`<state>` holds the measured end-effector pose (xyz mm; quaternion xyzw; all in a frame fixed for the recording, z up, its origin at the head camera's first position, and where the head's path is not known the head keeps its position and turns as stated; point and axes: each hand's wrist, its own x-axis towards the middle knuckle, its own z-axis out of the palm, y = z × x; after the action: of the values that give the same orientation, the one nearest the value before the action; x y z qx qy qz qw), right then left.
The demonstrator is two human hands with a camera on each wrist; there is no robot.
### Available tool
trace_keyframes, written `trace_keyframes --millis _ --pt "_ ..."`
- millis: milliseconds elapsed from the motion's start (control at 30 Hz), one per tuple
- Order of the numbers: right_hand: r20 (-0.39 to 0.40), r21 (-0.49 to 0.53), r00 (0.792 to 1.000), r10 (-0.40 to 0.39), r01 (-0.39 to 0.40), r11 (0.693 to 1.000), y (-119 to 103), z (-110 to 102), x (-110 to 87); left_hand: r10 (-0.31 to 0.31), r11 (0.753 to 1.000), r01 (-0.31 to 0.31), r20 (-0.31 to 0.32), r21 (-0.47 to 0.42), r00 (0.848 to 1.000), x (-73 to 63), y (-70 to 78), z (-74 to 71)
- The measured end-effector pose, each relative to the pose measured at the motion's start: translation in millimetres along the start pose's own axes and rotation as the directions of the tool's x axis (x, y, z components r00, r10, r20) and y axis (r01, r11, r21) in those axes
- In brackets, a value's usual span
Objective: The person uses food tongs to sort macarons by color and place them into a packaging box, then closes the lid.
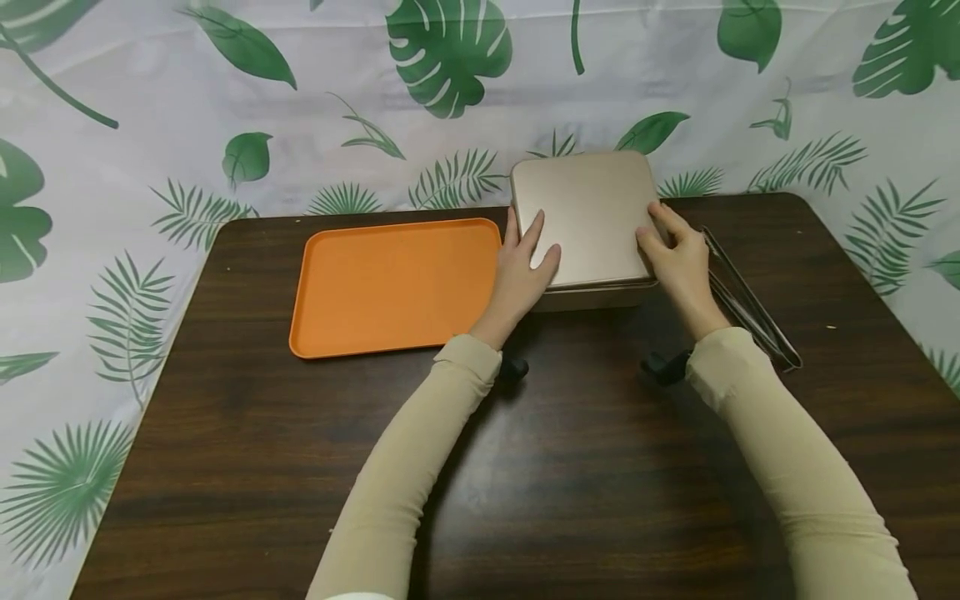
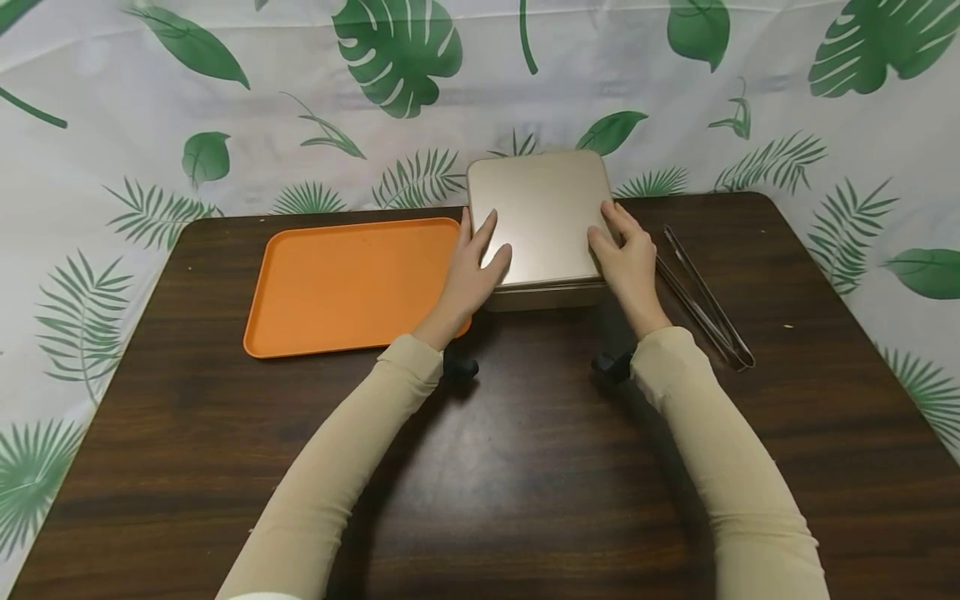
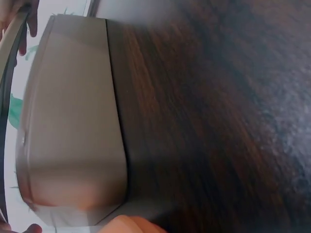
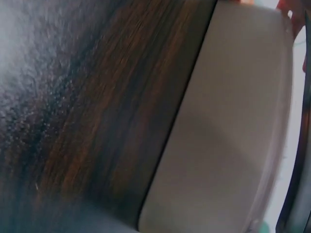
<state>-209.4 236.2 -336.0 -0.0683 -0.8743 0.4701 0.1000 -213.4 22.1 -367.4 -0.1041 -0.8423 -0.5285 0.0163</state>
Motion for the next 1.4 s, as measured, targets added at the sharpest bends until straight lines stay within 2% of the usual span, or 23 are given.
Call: trace_keyframes --millis 267,500,700,900,1033,1133,1267,1400 --pt "0.001 -0.030 0.997 0.082 -0.082 0.996 11.5 4.7 9.9 -0.068 0.998 0.068 0.012 -0.006 0.998 5.4 -3.7 9.3" --pt "0.020 -0.065 0.991 0.130 -0.128 0.990 18.4 10.5 12.4 -0.084 0.996 0.084 -0.010 0.012 0.996 6.8 -5.1 12.2" --pt "0.023 -0.077 0.997 0.069 -0.067 0.995 23.3 14.9 12.7 -0.121 0.991 0.122 -0.008 0.050 0.993 7.7 -8.1 11.9" --pt "0.032 -0.080 0.999 0.040 -0.038 0.996 25.1 18.0 13.4 -0.128 0.987 0.128 0.000 0.101 0.992 9.9 -12.3 11.0" --pt "0.017 -0.142 1.000 -0.007 0.009 0.990 26.0 19.4 14.7 -0.144 0.979 0.142 0.008 0.148 0.990 11.4 -12.4 9.8" --pt "0.036 -0.211 0.999 -0.041 0.048 0.976 25.8 20.7 15.8 -0.147 0.969 0.140 0.019 0.206 0.989 12.4 -11.8 8.8" --pt "0.106 -0.297 0.993 -0.058 0.087 0.951 22.8 21.8 17.8 -0.133 0.946 0.110 0.054 0.305 0.990 13.4 -10.8 6.9" --pt "0.190 -0.390 0.979 -0.071 0.141 0.910 19.7 21.1 20.0 -0.130 0.918 0.084 0.095 0.386 0.987 15.0 -10.4 6.1"
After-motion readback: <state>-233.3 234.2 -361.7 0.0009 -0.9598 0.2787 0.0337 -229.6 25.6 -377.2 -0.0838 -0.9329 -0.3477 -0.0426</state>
